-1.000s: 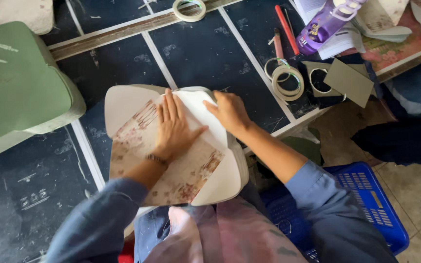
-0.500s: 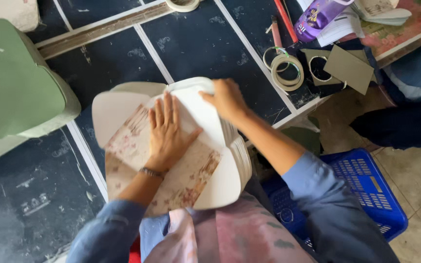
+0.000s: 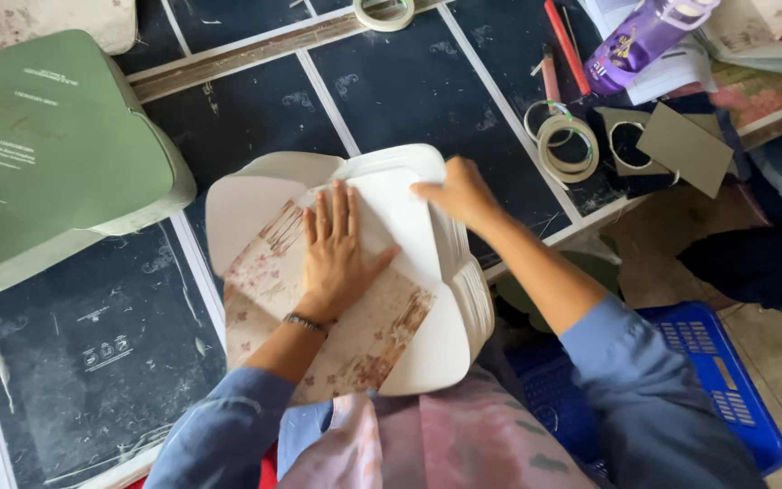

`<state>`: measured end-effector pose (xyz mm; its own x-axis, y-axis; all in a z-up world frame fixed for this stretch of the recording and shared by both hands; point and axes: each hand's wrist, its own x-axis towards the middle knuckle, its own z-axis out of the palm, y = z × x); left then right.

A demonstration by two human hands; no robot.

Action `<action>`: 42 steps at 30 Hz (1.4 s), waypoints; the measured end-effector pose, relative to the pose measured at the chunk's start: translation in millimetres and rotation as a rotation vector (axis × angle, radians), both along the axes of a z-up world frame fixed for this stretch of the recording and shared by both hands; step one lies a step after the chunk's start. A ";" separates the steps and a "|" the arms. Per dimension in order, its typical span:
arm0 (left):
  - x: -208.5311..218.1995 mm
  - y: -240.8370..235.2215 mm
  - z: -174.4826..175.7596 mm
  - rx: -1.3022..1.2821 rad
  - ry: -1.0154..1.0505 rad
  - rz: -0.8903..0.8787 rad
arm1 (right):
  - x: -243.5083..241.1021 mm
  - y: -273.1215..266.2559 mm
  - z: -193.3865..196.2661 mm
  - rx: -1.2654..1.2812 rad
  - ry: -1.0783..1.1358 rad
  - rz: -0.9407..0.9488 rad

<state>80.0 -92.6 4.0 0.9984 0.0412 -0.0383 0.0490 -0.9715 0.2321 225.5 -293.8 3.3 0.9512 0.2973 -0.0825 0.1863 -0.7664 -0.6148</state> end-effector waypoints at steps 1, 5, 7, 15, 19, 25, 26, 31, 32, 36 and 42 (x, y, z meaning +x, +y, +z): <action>-3.3 1.6 0.4 0.000 -0.004 0.000 | -3.8 5.5 6.0 0.000 -0.004 0.000; -14.1 3.9 2.5 0.004 0.000 0.003 | -4.0 3.8 4.1 0.000 -0.091 0.123; -13.4 3.7 5.2 0.019 -0.026 0.003 | 0.0 -2.8 -7.0 0.198 -0.075 0.102; -11.9 8.0 3.3 -0.099 -0.012 -0.005 | 8.9 -17.8 -37.7 0.484 0.369 -0.225; -3.4 47.8 -17.1 -0.537 -0.004 -0.173 | 22.2 -22.1 -35.2 0.558 0.417 -0.120; 7.6 49.3 -1.8 -0.286 0.367 -0.254 | 40.3 21.4 15.2 0.681 0.580 0.016; 17.1 42.5 -2.3 -0.140 0.380 -0.199 | 53.3 31.4 24.2 0.651 0.558 0.093; 59.5 12.9 9.2 0.101 0.215 0.050 | 120.5 81.9 73.1 0.238 0.286 0.362; 64.8 10.5 8.7 0.155 0.001 0.061 | 127.3 95.7 77.9 0.319 0.377 0.342; 63.8 6.9 -21.3 0.249 -0.266 0.111 | 134.6 118.7 53.6 0.300 0.463 0.340; 46.7 6.7 -14.4 0.041 -0.133 0.074 | 123.0 106.2 27.2 -0.267 -0.177 0.343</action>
